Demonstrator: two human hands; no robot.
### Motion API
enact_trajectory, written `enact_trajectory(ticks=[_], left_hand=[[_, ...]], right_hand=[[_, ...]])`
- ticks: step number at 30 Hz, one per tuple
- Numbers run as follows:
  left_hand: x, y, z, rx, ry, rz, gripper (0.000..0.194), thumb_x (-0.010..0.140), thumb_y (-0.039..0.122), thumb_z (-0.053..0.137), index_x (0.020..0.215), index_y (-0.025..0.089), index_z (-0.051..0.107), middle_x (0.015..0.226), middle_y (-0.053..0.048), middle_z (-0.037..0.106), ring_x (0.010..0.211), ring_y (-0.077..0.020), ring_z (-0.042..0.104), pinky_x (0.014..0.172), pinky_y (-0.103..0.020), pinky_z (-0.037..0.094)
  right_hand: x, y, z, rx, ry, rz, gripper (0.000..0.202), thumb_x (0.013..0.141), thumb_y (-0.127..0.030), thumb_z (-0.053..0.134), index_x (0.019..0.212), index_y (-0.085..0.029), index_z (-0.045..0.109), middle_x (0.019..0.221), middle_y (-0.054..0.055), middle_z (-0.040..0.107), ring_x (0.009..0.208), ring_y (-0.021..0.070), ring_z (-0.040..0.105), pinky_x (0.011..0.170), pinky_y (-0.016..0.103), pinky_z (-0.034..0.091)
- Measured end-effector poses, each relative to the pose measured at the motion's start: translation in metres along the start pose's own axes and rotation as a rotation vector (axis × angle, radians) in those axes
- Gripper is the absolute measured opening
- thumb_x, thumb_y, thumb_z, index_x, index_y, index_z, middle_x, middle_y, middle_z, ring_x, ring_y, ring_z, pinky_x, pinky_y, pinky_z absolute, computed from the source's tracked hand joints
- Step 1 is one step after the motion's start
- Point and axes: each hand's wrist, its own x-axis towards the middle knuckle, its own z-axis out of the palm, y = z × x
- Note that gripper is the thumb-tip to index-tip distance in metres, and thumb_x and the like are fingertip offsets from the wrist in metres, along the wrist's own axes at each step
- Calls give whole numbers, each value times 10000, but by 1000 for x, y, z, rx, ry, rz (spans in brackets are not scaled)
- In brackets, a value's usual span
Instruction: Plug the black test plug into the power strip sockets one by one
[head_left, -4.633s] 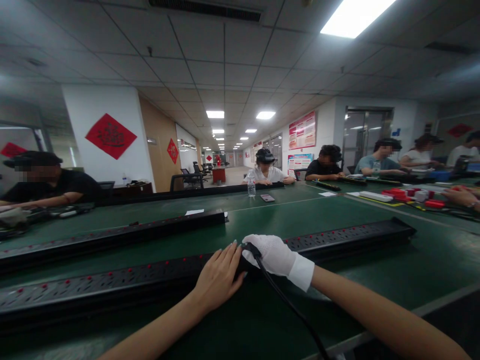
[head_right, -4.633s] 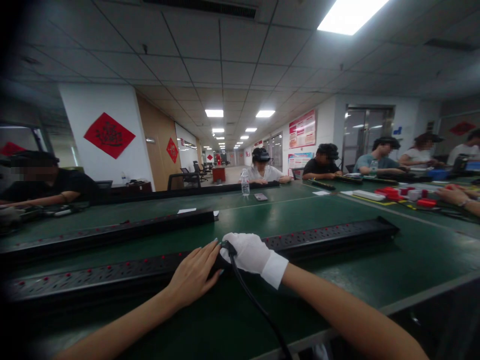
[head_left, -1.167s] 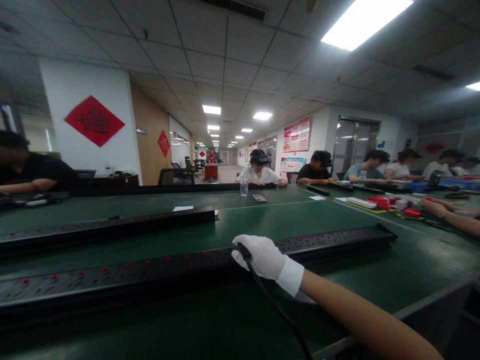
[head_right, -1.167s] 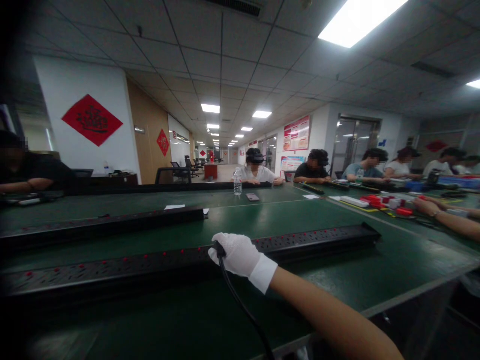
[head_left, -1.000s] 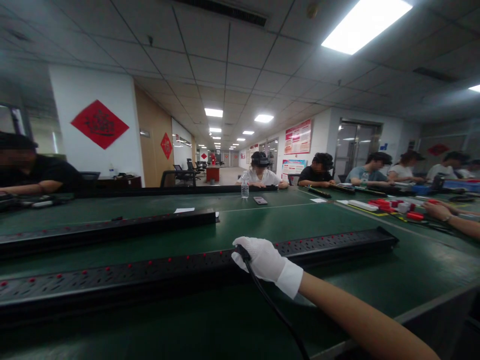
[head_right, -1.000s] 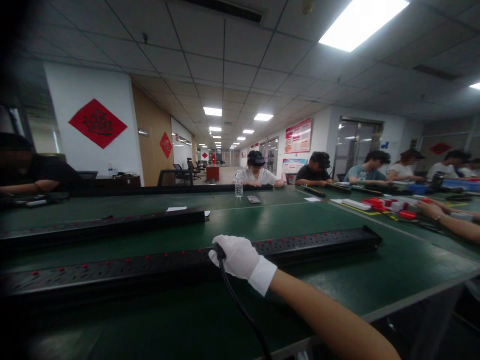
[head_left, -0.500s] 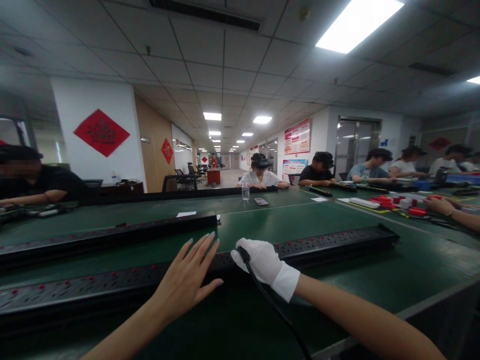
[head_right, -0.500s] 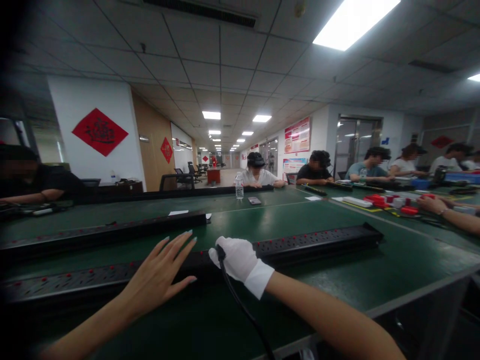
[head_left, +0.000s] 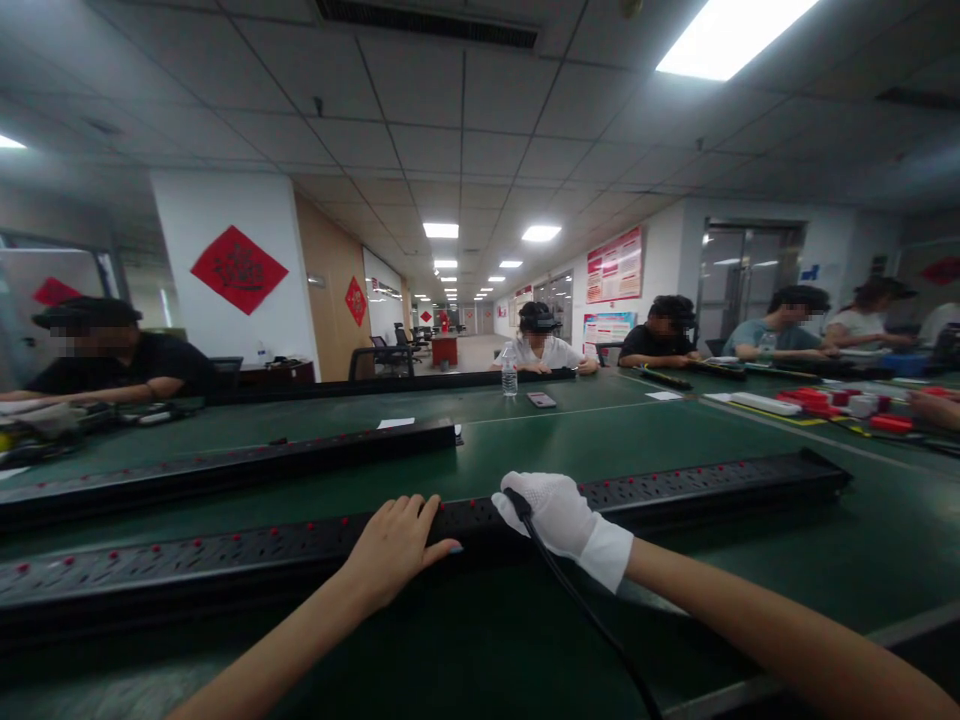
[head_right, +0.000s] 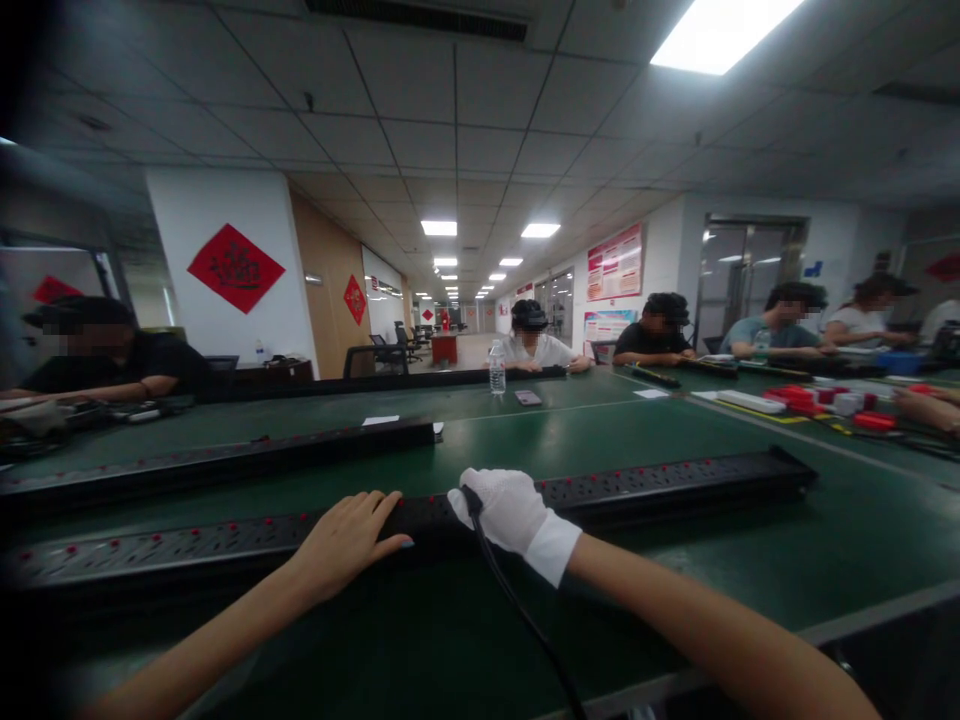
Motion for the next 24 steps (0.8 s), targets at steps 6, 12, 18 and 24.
enact_trajectory(ticks=[6,12,18,24], left_hand=[[10,22,2,-15,36,-3,733,833,639,201,1219,78,472,1025,-166,580,924,-286,545,806,-411,406],[20,36,-1,-22,35,-7,752,828,645,208,1308,91,376,993,-155,585,892,-282,549,793,-407,405],[19,34,-7,-39,9,5,716,831,633,238,1399,201,176,964,-115,594,850,-265,561,756,-396,413],[24,28,-16,-114,-102,64,714,831,625,249,1392,187,200,1076,-130,587,942,-287,557,808,-421,402]], right_hand=[[-9,19,-5,6,14,-1,305,891,-413,370,845,-203,588,722,24,637,677,117,594,635,203,392],[-15,31,-9,-1,39,-2,304,892,-396,372,841,-199,597,708,26,641,655,116,596,619,202,397],[-15,31,-9,16,87,-13,325,871,-438,410,933,-202,626,784,55,675,726,156,628,655,233,440],[5,26,-34,402,191,114,383,893,-373,348,1169,-201,551,852,35,689,688,128,638,674,236,497]])
